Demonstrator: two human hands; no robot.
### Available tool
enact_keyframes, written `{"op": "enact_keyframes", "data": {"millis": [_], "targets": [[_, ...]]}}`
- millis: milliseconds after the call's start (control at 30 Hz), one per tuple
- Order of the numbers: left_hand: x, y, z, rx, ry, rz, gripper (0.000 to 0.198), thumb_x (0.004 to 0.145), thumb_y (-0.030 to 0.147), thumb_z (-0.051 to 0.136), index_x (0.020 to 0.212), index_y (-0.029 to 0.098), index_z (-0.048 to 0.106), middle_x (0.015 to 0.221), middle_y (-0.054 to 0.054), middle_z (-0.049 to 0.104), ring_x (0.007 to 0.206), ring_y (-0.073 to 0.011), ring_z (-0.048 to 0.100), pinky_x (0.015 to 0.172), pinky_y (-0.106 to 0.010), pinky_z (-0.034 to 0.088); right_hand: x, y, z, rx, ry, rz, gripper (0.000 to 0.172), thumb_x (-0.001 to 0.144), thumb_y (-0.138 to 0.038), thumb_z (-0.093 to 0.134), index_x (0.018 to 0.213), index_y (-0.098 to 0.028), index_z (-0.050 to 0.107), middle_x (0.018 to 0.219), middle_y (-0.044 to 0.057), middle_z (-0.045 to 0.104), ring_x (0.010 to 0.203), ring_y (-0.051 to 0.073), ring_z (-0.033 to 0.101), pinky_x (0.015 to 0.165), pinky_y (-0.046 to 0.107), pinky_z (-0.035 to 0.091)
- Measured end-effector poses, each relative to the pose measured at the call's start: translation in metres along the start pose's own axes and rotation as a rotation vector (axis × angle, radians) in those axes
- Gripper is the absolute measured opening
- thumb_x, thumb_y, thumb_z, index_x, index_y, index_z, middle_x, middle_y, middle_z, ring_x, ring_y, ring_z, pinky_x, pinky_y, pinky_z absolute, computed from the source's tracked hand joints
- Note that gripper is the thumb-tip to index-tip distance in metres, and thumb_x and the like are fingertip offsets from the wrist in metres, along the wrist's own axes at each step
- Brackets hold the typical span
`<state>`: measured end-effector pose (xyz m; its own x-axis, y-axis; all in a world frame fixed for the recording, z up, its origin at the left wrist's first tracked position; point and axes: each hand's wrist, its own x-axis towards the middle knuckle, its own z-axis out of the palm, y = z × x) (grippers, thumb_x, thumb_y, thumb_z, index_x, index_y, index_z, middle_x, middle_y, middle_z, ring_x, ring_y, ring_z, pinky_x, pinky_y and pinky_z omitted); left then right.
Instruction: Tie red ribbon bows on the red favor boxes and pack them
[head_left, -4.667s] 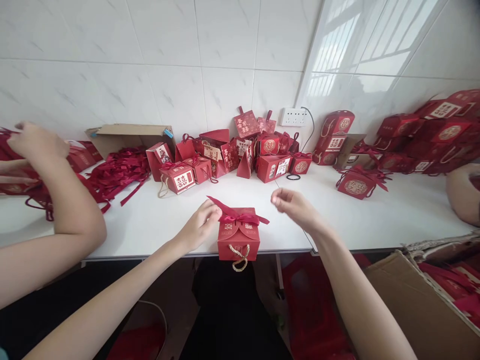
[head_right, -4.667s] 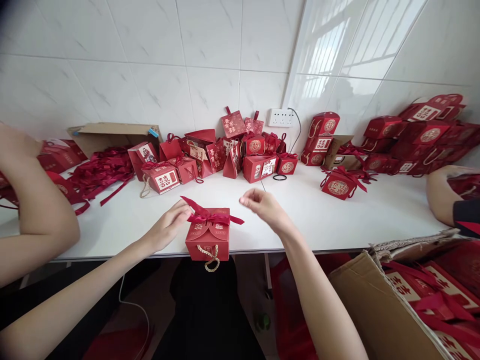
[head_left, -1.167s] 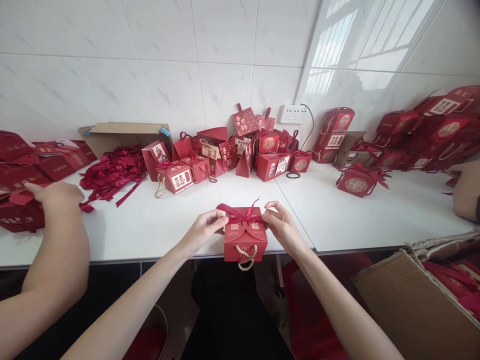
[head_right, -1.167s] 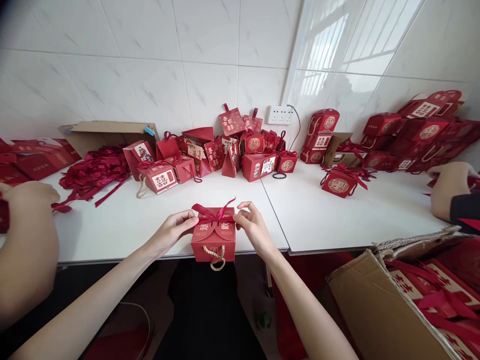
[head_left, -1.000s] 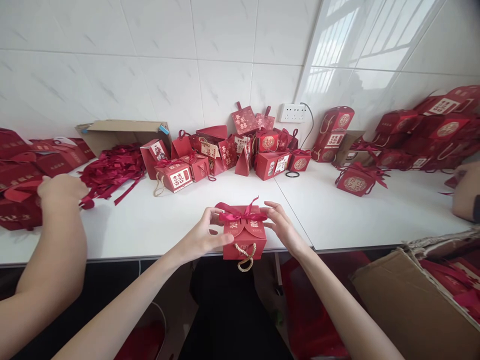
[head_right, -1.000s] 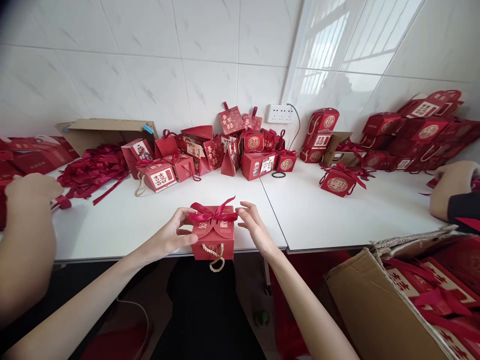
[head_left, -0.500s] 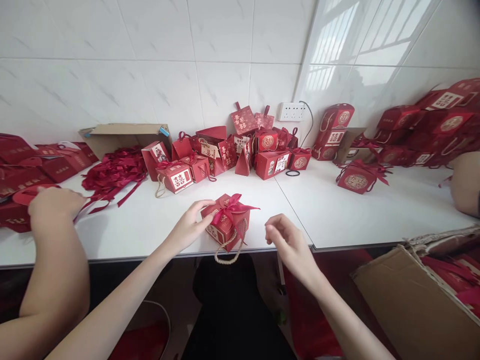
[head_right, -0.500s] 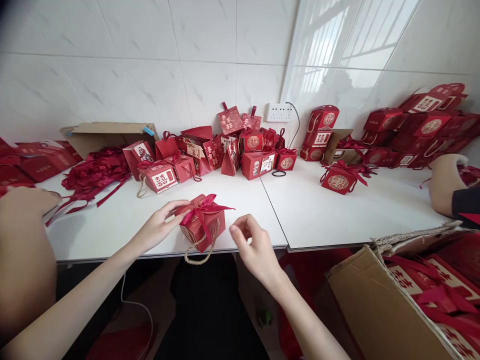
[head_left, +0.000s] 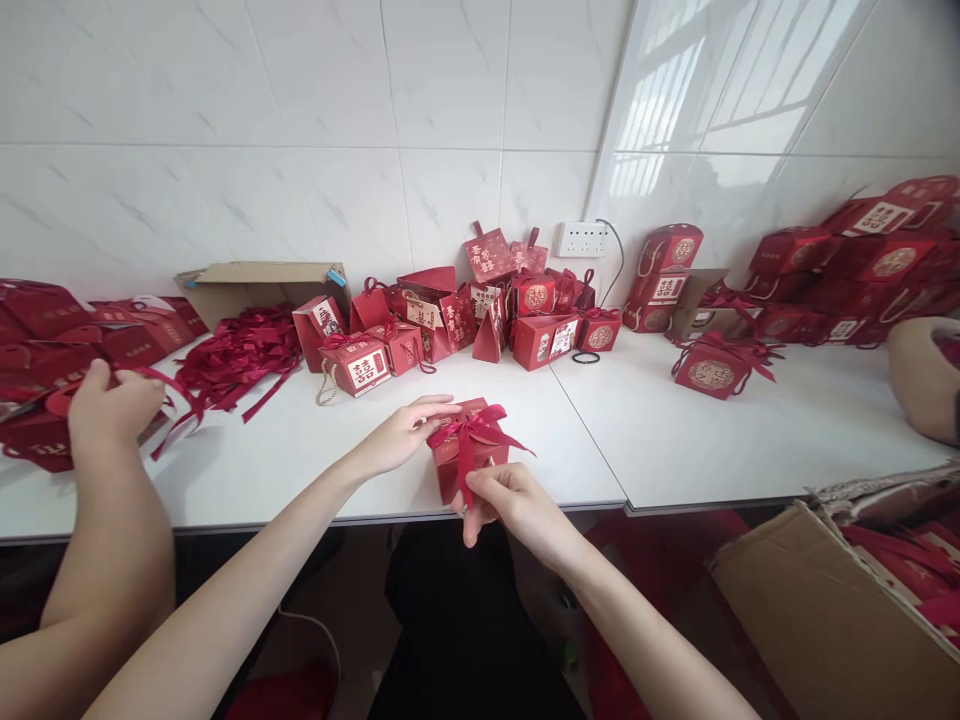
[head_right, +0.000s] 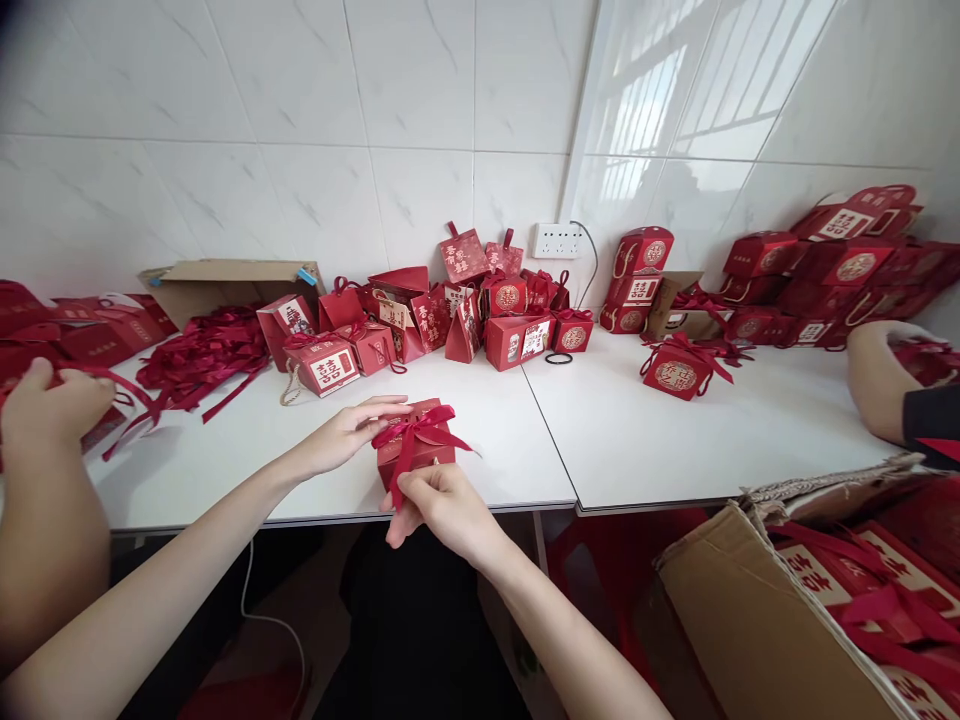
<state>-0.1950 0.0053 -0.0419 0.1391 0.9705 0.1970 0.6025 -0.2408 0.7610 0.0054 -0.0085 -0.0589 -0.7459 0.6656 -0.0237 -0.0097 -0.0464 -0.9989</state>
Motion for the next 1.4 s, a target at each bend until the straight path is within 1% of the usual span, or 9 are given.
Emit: {"op": "enact_keyframes", "data": {"millis": [200,400,533,600,767,1000,1133,1233,1400], "targets": [[0.012,0.019,0.002,-0.035,0.082,-0.029,0.025,0.082,0.027,0.044,0.095,0.019,0.064,0.115,-0.006,0.062,0.113,-0.022,0.054,0.099,-0.038,0.04,0.006,0.015,0.011,0.226,-0.055,0.064,0.047,0.073,-0.058,0.055,0.074,-0.012,0.061,0.061,0.005,0.065,0.058,0.015,0.064,0.063,0.029,0.051],[0.011,0.021,0.013,-0.043,-0.003,0.056,0.01,0.079,0.027,0.053,0.082,0.018,0.058,0.107,-0.005,0.062,0.102,-0.0195,0.058,0.092,-0.034,0.045,-0.019,0.008,-0.006,-0.149,-0.117,0.151,0.032,0.079,-0.046,0.053,0.076,-0.015,0.06,0.056,0.001,0.061,0.041,0.01,0.053,0.043,0.022,0.043],[0.01,0.014,0.015,-0.005,0.005,0.156,0.016,0.083,0.029,0.05,0.086,0.019,0.062,0.11,-0.006,0.06,0.105,-0.0194,0.057,0.095,-0.035,0.043,-0.025,-0.004,-0.042,-0.405,0.434,0.012,0.038,0.084,-0.049,0.044,0.066,-0.017,0.054,0.048,-0.003,0.05,0.042,0.009,0.043,0.045,0.022,0.035],[0.01,0.012,0.016,0.035,0.008,0.181,0.021,0.084,0.029,0.048,0.09,0.02,0.066,0.112,-0.006,0.059,0.107,-0.02,0.055,0.097,-0.036,0.041,-0.017,-0.003,-0.053,-0.52,0.551,-0.034,0.038,0.084,-0.05,0.044,0.066,-0.018,0.053,0.056,-0.001,0.053,0.052,0.011,0.047,0.051,0.024,0.036],[0.008,0.012,0.018,0.043,-0.004,0.154,0.026,0.085,0.032,0.047,0.096,0.024,0.069,0.116,-0.006,0.058,0.113,-0.022,0.052,0.102,-0.039,0.038,0.001,0.008,-0.044,-0.441,0.366,-0.044,0.042,0.086,-0.05,0.04,0.057,-0.019,0.044,0.056,-0.002,0.048,0.051,0.01,0.041,0.052,0.024,0.034],[0.006,0.011,0.015,0.044,-0.034,0.156,0.027,0.083,0.035,0.05,0.099,0.025,0.068,0.122,-0.006,0.055,0.118,-0.0233,0.048,0.105,-0.04,0.034,-0.018,0.004,-0.041,-0.551,0.183,-0.087,0.026,0.083,-0.034,0.046,0.062,-0.018,0.05,0.058,-0.003,0.05,0.054,0.011,0.043,0.053,0.023,0.033],[-0.001,0.007,0.002,-0.016,0.262,0.098,0.036,0.08,0.04,0.053,0.111,0.023,0.059,0.129,-0.006,0.05,0.125,-0.0248,0.04,0.107,-0.041,0.027,-0.009,-0.004,-0.071,-0.545,0.286,-0.024,0.034,0.085,-0.036,0.037,0.06,-0.018,0.052,0.056,-0.001,0.049,0.054,0.012,0.046,0.055,0.025,0.034],[-0.009,0.002,-0.005,-0.071,0.393,-0.124,0.035,0.081,0.049,0.045,0.089,0.018,0.059,0.101,-0.007,0.062,0.101,-0.0249,0.055,0.09,-0.04,0.039,0.013,-0.011,-0.079,-0.561,0.503,-0.009,0.044,0.086,-0.047,0.034,0.056,-0.018,0.048,0.051,-0.002,0.043,0.051,0.012,0.043,0.054,0.025,0.032],[-0.018,0.001,0.006,-0.174,0.162,-0.302,0.044,0.079,0.058,0.044,0.063,0.017,0.05,0.064,0.0,0.054,0.064,-0.0171,0.054,0.064,-0.031,0.039,0.041,-0.021,-0.063,-0.597,0.37,0.008,0.048,0.081,-0.055,0.042,0.05,-0.019,0.036,0.048,-0.005,0.035,0.046,0.009,0.032,0.05,0.025,0.024]]}}
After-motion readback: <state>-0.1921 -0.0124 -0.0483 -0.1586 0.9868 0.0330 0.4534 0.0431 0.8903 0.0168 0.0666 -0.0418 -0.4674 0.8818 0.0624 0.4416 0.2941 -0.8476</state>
